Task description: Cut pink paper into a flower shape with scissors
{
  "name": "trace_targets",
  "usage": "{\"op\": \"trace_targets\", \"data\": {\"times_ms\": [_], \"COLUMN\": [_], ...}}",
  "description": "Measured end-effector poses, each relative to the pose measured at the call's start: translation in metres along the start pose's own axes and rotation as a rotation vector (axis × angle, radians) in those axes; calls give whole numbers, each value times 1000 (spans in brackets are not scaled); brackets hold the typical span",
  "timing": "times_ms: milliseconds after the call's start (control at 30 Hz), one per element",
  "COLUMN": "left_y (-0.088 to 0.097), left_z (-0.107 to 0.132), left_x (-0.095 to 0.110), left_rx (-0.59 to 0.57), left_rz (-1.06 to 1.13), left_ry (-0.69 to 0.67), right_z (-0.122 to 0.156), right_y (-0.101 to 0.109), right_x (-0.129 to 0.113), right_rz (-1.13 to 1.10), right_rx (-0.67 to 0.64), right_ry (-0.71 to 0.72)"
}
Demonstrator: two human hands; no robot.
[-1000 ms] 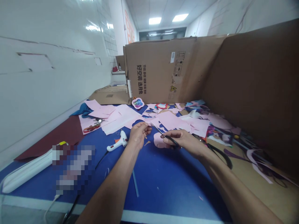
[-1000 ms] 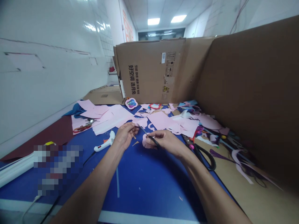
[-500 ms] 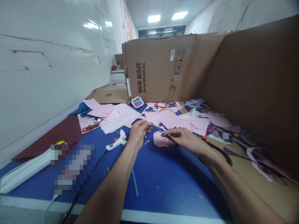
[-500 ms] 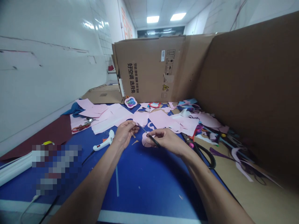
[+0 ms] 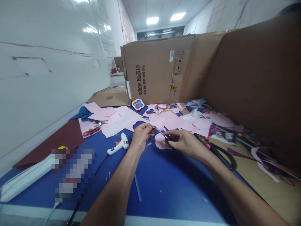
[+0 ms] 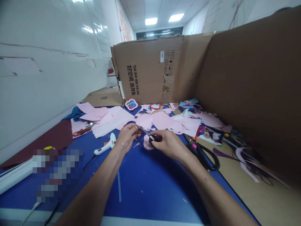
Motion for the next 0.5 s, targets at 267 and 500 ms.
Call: {"op": "trace_targets", "data": {"times_ms": [267,500], "left_y": [-3,-5], "left_z": [3,5], "left_x": [0,-1], "left_rx": [2,-28], "left_rz": [42,28], "left_ry": [-1,-15], "right_z": [4,6], "right_y": [1,1], "right_x": [-7,-10], "right_rz": [71,139], "right_rx": [53,80], "right_ry": [-8,8]}}
Point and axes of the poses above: each hand's wrist, its own z-axis away from the middle knuckle, its own y-axis out of the back of the hand, x = y × z, the point moved 2 cm from there along -z, towards the middle knuckle, and after that the axes turned 12 degrees about -y, right-handed, at the moved point
